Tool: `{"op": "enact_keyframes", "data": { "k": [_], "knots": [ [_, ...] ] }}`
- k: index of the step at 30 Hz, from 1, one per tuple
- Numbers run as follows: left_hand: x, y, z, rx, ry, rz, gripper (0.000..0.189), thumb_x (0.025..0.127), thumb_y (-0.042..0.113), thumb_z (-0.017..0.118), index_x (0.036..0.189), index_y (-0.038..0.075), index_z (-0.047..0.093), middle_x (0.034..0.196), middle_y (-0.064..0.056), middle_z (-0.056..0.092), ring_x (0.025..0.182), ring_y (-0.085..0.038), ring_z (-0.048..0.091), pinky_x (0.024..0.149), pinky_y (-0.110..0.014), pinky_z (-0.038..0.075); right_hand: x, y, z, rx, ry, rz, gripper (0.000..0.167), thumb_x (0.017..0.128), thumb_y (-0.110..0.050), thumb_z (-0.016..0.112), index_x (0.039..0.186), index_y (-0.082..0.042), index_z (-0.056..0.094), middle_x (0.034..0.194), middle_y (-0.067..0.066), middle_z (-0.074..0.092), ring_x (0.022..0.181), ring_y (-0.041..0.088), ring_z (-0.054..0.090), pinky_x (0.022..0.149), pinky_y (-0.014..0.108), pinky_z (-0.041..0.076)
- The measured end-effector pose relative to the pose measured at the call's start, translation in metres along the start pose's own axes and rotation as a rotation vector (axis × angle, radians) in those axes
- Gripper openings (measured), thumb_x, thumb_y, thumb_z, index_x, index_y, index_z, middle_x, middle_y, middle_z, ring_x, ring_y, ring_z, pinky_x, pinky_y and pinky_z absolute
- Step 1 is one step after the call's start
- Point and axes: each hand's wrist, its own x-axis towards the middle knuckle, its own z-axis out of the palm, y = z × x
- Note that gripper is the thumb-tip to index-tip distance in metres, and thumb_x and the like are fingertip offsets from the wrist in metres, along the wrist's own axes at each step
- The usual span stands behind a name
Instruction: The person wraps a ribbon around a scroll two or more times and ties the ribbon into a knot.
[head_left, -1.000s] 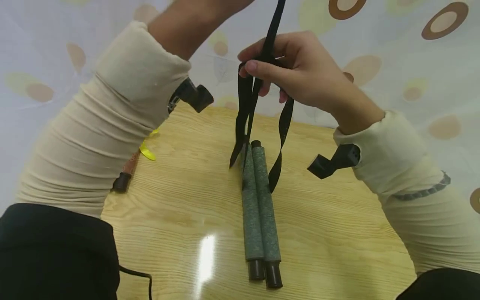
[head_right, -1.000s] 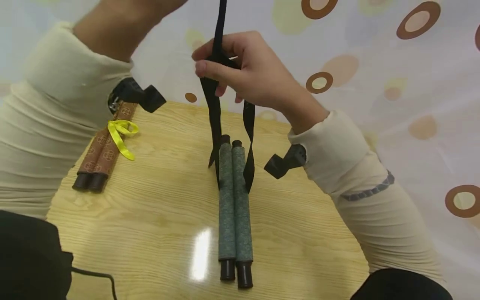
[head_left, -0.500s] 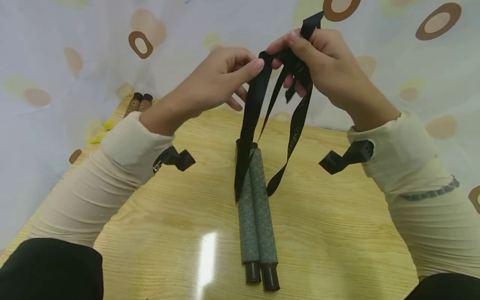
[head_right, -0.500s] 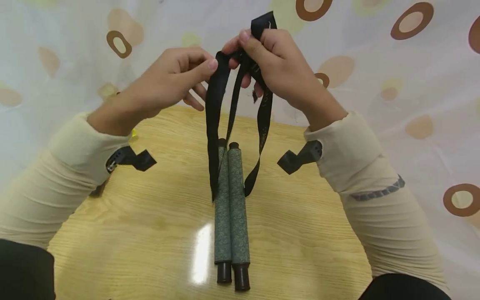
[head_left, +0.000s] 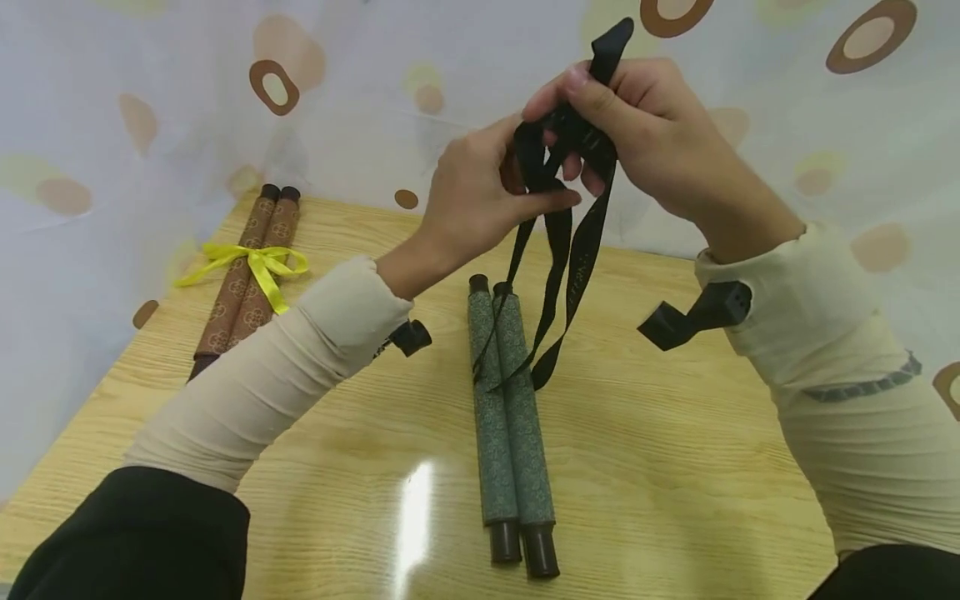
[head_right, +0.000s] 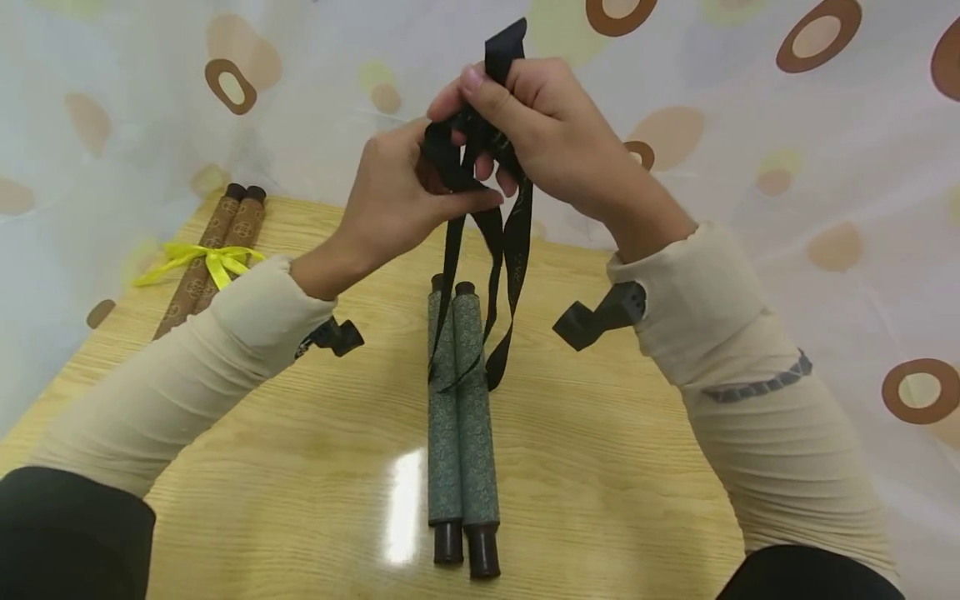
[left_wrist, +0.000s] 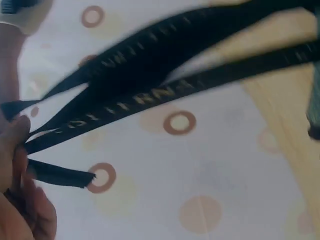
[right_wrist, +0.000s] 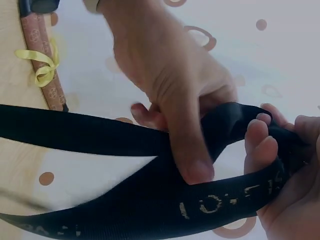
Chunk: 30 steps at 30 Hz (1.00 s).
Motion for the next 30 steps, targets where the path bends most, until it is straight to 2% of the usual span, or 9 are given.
{"op": "enact_keyframes", "data": {
  "k": [3, 6, 8, 10, 14, 16, 23, 27, 30],
  "knots": [
    [0.001, -0.007, -0.002, 0.083, -0.083, -0.033, 0.034, 0.095, 0.026, 0.068, 0.122, 0.006, 0.061, 0.1, -0.007, 0.07, 0.085, -0.016, 0.064, 0.075, -0.023, 0.047, -0.002, 0.001, 0.0, -0.012, -0.012, -0.015, 0.03, 0.105, -0.015, 0.048, 0.103, 0.005, 0.071, 0.082, 0.012, 0.064, 0.058, 0.02, 0.052, 0.046, 0.026, 0.041],
    [0.002, -0.012, -0.007, -0.108, -0.252, -0.083, 0.025, 0.101, 0.018, 0.055, 0.12, 0.002, 0.063, 0.101, -0.012, 0.071, 0.091, -0.022, 0.065, 0.081, -0.027, 0.048, -0.004, 0.003, -0.002, -0.005, -0.001, -0.003, 0.03, 0.105, -0.015, 0.049, 0.102, 0.004, 0.072, 0.084, 0.012, 0.065, 0.06, 0.019, 0.054, 0.047, 0.026, 0.043],
    [0.001, -0.015, -0.011, -0.253, -0.329, -0.112, 0.019, 0.1, 0.014, 0.058, 0.111, 0.002, 0.066, 0.094, -0.01, 0.072, 0.091, -0.022, 0.067, 0.083, -0.027, 0.049, -0.005, 0.006, -0.004, 0.003, 0.026, 0.011, 0.031, 0.106, -0.015, 0.048, 0.102, 0.005, 0.072, 0.084, 0.012, 0.065, 0.059, 0.02, 0.054, 0.047, 0.027, 0.043],
    [0.0, -0.019, -0.018, -0.351, -0.38, -0.123, 0.013, 0.096, 0.011, 0.063, 0.102, 0.002, 0.069, 0.085, -0.007, 0.071, 0.082, -0.022, 0.064, 0.079, -0.029, 0.049, -0.007, 0.009, -0.006, 0.004, 0.054, 0.029, 0.031, 0.106, -0.016, 0.048, 0.102, 0.005, 0.072, 0.084, 0.013, 0.065, 0.059, 0.02, 0.054, 0.047, 0.027, 0.043],
    [-0.003, -0.026, -0.039, -0.431, -0.434, -0.144, 0.008, 0.091, 0.003, 0.068, 0.098, 0.002, 0.071, 0.084, 0.001, 0.07, 0.077, -0.014, 0.063, 0.077, -0.028, 0.05, -0.012, 0.012, -0.011, 0.001, 0.067, 0.063, 0.031, 0.105, -0.018, 0.05, 0.105, 0.004, 0.072, 0.087, 0.012, 0.069, 0.06, 0.019, 0.058, 0.049, 0.026, 0.048],
    [-0.005, -0.028, -0.049, -0.411, -0.456, -0.15, 0.008, 0.09, -0.001, 0.069, 0.097, 0.001, 0.072, 0.082, 0.003, 0.072, 0.076, -0.012, 0.065, 0.076, -0.027, 0.052, -0.016, 0.013, -0.012, -0.045, 0.057, 0.071, 0.03, 0.105, -0.019, 0.051, 0.108, 0.003, 0.073, 0.09, 0.009, 0.072, 0.062, 0.017, 0.062, 0.051, 0.025, 0.052],
    [-0.014, -0.031, -0.084, -0.21, -0.493, -0.165, 0.005, 0.09, 0.002, 0.072, 0.093, 0.002, 0.075, 0.081, 0.003, 0.073, 0.072, -0.013, 0.068, 0.07, -0.024, 0.054, -0.038, 0.021, -0.018, -0.465, 0.066, -0.018, 0.03, 0.106, -0.012, 0.047, 0.121, 0.0, 0.07, 0.107, -0.018, 0.073, 0.09, 0.003, 0.072, 0.074, 0.016, 0.057],
    [-0.023, -0.035, -0.114, -0.175, -0.454, -0.159, 0.005, 0.091, 0.003, 0.071, 0.093, 0.0, 0.074, 0.078, 0.004, 0.073, 0.068, -0.01, 0.064, 0.067, -0.022, 0.052, -0.053, 0.026, -0.039, -0.538, 0.113, -0.07, 0.027, 0.104, -0.009, 0.051, 0.114, 0.006, 0.071, 0.098, -0.02, 0.072, 0.079, -0.002, 0.07, 0.073, 0.011, 0.055],
    [-0.031, -0.038, -0.142, -0.151, -0.411, -0.161, 0.005, 0.091, 0.003, 0.07, 0.093, 0.001, 0.074, 0.076, 0.005, 0.073, 0.066, -0.009, 0.061, 0.064, -0.021, 0.049, -0.066, 0.031, -0.057, -0.59, 0.171, -0.03, 0.021, 0.101, -0.008, 0.058, 0.103, 0.004, 0.075, 0.081, -0.021, 0.07, 0.066, -0.004, 0.067, 0.068, 0.008, 0.053]
  ]
}}
